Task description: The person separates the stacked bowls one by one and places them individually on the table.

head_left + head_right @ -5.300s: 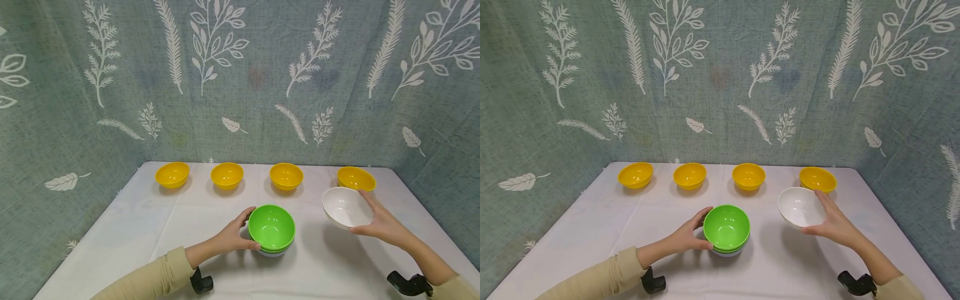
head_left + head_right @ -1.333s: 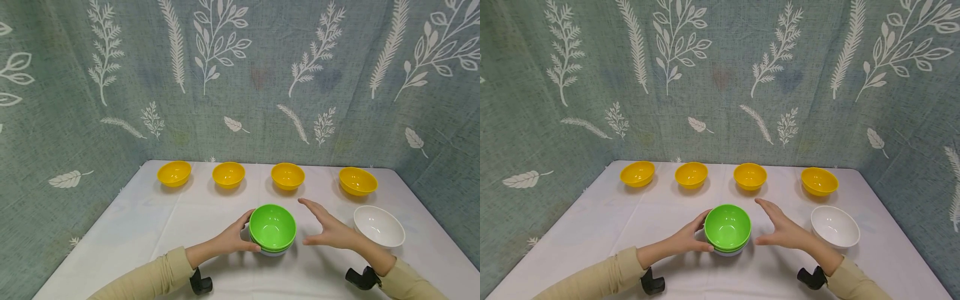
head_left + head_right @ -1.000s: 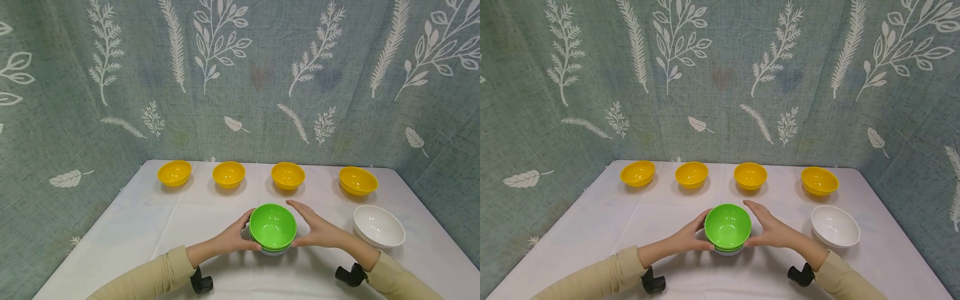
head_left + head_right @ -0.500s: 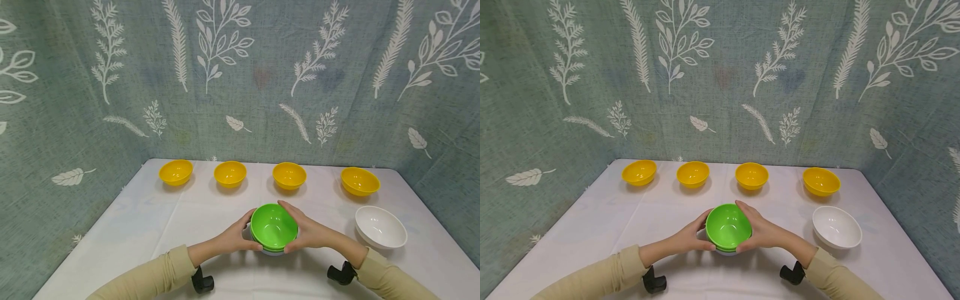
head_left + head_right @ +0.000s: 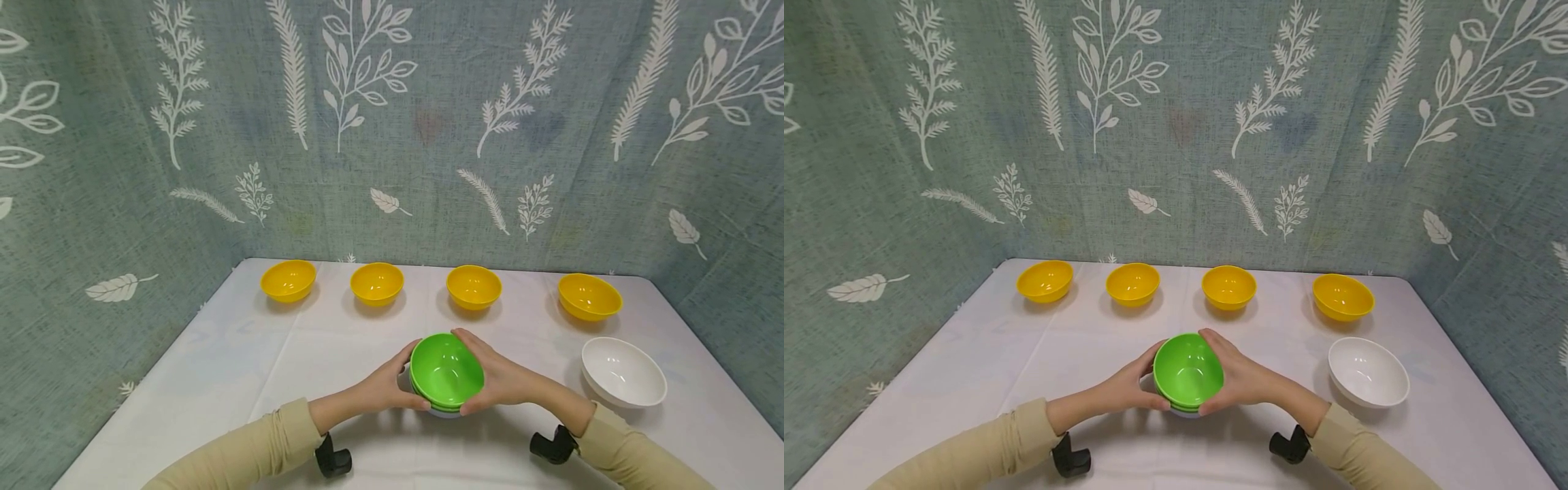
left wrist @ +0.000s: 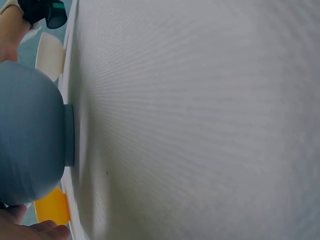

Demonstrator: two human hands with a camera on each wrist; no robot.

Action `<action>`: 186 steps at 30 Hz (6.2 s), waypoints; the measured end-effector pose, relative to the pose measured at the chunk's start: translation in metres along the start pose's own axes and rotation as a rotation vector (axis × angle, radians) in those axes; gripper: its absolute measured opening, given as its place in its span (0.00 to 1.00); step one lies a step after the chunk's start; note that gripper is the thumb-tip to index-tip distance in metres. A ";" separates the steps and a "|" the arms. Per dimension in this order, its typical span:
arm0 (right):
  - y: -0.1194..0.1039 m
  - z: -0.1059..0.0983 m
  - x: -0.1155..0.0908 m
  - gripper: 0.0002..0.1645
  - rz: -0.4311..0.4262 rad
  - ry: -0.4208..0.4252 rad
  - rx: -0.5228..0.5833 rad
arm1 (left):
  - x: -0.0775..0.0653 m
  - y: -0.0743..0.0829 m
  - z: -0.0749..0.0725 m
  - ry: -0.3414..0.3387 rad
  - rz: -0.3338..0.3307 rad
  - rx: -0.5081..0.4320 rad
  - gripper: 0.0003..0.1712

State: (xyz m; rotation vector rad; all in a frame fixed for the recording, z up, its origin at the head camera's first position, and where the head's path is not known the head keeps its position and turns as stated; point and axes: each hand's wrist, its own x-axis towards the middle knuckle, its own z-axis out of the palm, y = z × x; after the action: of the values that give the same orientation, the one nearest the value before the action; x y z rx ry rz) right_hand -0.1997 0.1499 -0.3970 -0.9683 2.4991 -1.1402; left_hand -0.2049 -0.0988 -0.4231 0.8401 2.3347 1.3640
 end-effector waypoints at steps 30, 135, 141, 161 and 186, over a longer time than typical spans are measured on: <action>-0.004 0.012 0.013 0.70 -0.036 0.023 0.039 | -0.009 -0.002 -0.009 0.009 -0.026 -0.017 0.56; 0.045 -0.020 -0.019 0.69 0.146 0.158 -0.104 | -0.024 -0.004 -0.017 0.182 -0.196 0.152 0.64; 0.043 -0.018 -0.019 0.70 0.149 0.177 -0.107 | -0.026 -0.006 -0.019 0.197 -0.199 0.160 0.65; 0.034 -0.015 -0.019 0.71 0.159 0.186 -0.165 | -0.031 -0.006 -0.022 0.200 -0.172 0.153 0.66; -0.022 0.020 0.027 0.65 0.018 0.018 -0.229 | -0.024 0.003 -0.013 0.208 -0.109 0.303 0.71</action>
State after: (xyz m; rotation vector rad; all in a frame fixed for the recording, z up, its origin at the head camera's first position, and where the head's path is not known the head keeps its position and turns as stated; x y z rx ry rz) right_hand -0.2003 0.1102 -0.3923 -0.9916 2.6910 -0.8748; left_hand -0.1921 -0.1214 -0.4147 0.6638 2.7525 1.1173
